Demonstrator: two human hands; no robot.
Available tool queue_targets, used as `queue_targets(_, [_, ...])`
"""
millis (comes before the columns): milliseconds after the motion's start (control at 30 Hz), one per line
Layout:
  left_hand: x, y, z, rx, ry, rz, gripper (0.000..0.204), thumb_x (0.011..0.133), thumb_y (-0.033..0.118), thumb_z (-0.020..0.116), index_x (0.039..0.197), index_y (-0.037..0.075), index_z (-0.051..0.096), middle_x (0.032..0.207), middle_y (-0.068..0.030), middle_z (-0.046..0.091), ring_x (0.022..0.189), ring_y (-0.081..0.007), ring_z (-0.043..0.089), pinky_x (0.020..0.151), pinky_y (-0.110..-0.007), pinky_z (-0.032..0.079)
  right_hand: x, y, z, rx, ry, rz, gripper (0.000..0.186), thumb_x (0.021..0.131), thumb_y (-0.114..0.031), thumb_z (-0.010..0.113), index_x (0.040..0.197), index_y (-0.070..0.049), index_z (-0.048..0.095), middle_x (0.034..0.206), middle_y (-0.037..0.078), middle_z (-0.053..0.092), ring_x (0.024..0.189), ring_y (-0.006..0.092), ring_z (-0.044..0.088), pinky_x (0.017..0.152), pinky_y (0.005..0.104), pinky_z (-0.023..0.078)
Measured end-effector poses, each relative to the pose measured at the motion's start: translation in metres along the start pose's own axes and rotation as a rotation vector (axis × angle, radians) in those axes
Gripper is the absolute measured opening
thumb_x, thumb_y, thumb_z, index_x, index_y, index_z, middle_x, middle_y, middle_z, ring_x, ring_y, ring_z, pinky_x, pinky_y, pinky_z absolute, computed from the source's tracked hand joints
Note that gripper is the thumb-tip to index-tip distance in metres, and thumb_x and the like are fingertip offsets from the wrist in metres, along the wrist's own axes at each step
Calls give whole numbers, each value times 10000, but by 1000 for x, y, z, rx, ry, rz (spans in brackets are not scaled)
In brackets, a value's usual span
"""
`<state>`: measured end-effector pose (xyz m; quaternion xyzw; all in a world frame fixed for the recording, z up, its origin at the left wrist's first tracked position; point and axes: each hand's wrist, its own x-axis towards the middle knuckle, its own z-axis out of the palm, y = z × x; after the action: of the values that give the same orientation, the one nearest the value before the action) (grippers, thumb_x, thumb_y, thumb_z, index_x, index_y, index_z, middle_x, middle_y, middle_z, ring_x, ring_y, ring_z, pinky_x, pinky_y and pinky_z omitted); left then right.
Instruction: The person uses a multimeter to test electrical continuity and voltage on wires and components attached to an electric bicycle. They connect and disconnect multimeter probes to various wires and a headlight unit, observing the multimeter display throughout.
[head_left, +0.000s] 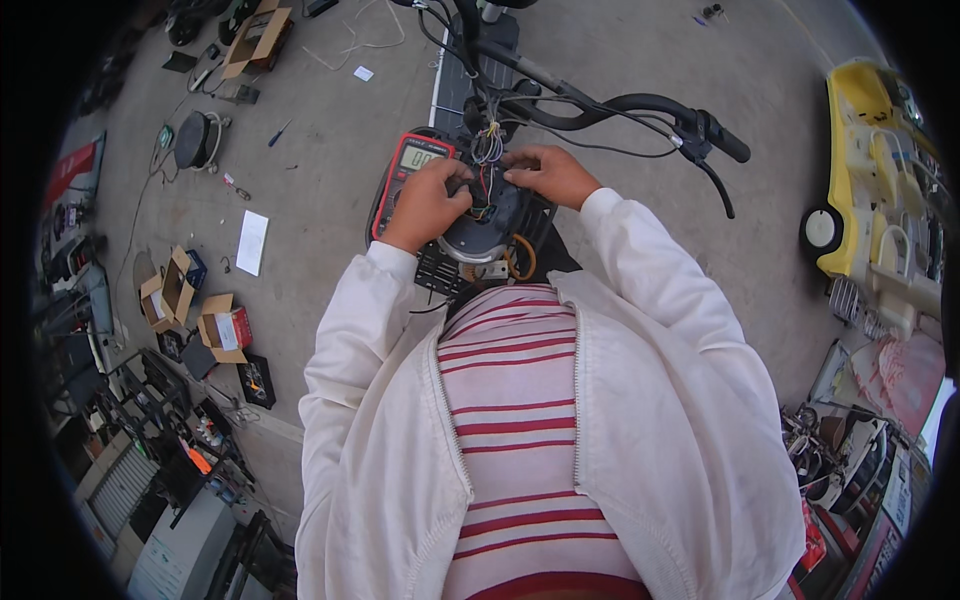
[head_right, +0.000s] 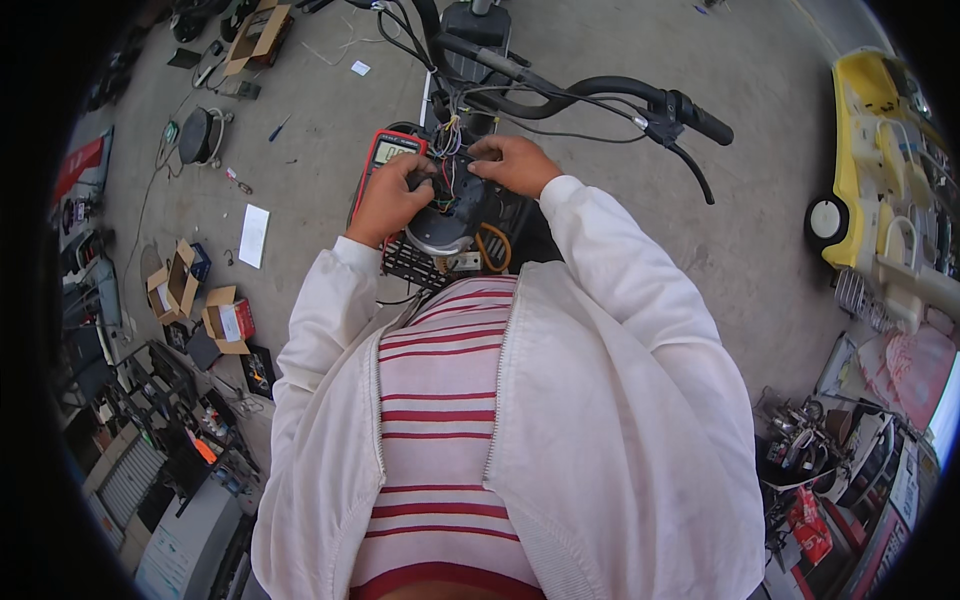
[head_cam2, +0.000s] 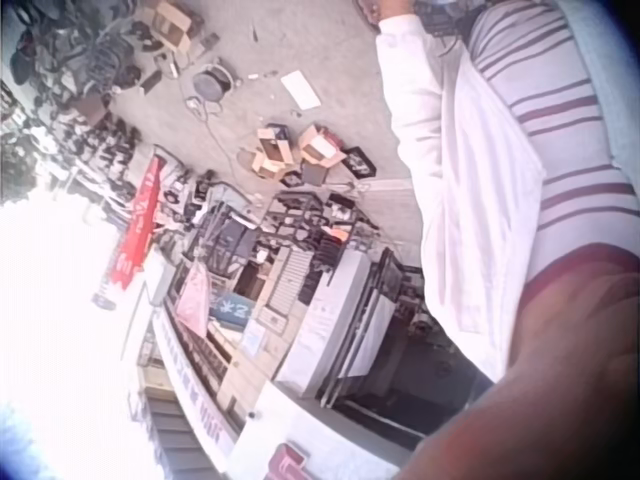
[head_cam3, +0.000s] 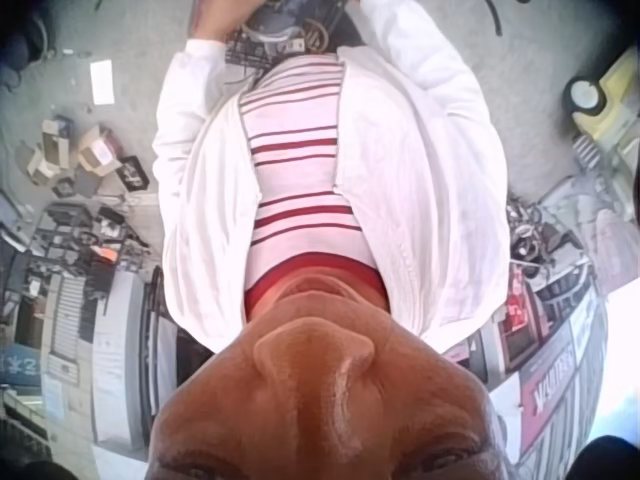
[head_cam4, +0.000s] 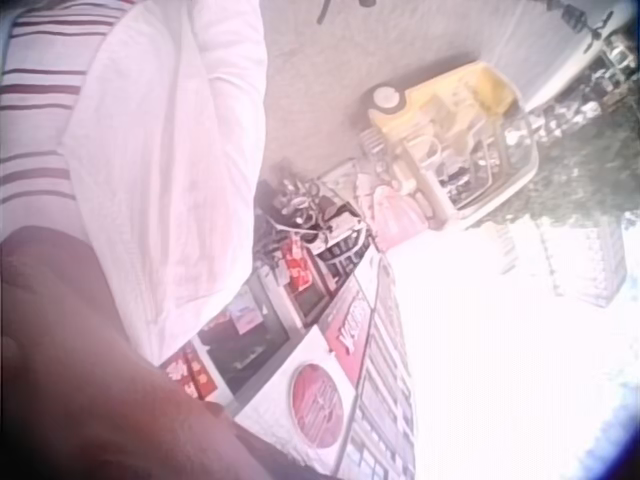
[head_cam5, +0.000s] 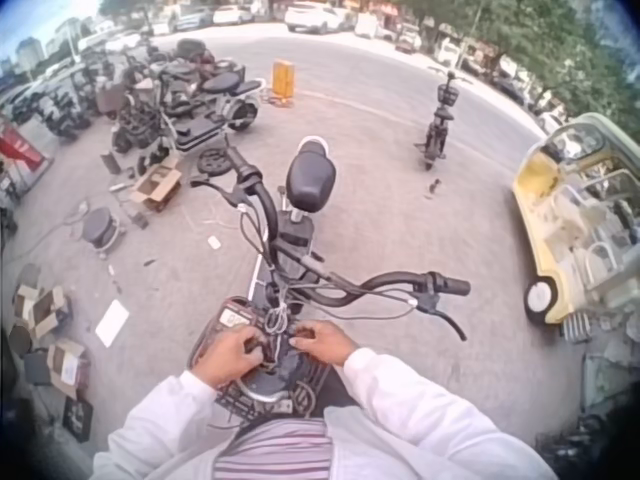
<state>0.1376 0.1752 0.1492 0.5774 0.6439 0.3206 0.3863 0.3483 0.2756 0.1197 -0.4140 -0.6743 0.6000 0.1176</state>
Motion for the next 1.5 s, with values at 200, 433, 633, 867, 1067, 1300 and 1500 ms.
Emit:
queue_targets(200, [-1,-4,6,-56,67,-15,211,733,65,657,933,1,647,816,-128,656,729,-246,649,685,-330,506,-6,-21,17,-331,275,-307,262,764,-201,702,922,7,683,885,147,672,818,219,651,752,318,495])
queue_targets(433, [-2,7,7,46,63,-57,231,771,48,623,989,-27,639,845,-117,679,776,-169,656,722,-285,503,-1,-16,31,191,246,75,172,809,-133,665,891,19,655,828,95,660,801,148,620,748,271,471])
queue_targets(633, [-6,-14,15,-82,125,-101,235,831,50,601,1045,-39,638,878,-78,692,798,-124,643,727,-269,499,-8,-40,19,340,88,173,212,820,-102,659,974,37,618,868,76,654,815,134,598,761,257,462])
queue_targets(867, [-7,-1,13,-242,45,-202,246,850,66,616,1070,-43,626,905,-78,687,815,-108,633,734,-248,486,-2,-34,20,379,-33,163,220,790,-101,700,962,28,654,900,70,662,832,143,596,786,263,452])
queue_targets(1067, [-8,-15,19,-442,29,-222,288,855,62,604,1117,-57,589,937,-83,673,836,-108,621,741,-229,470,0,-32,18,355,-57,182,207,799,-117,693,951,18,658,907,53,653,835,129,578,781,258,440])
queue_targets(1300, [-4,-15,16,-504,-44,-377,231,839,58,591,1048,-35,623,906,-46,660,777,-92,598,708,-219,460,0,-22,15,425,-60,188,181,816,-126,669,939,6,651,878,40,637,826,116,554,770,255,429])
queue_targets(1500, [1,-19,17,-641,-63,-396,249,786,79,622,1012,-22,648,858,-29,658,727,-85,563,652,-216,422,-3,-28,12,404,-18,203,134,834,-100,663,927,-8,630,847,33,645,748,100,583,681,222,452])
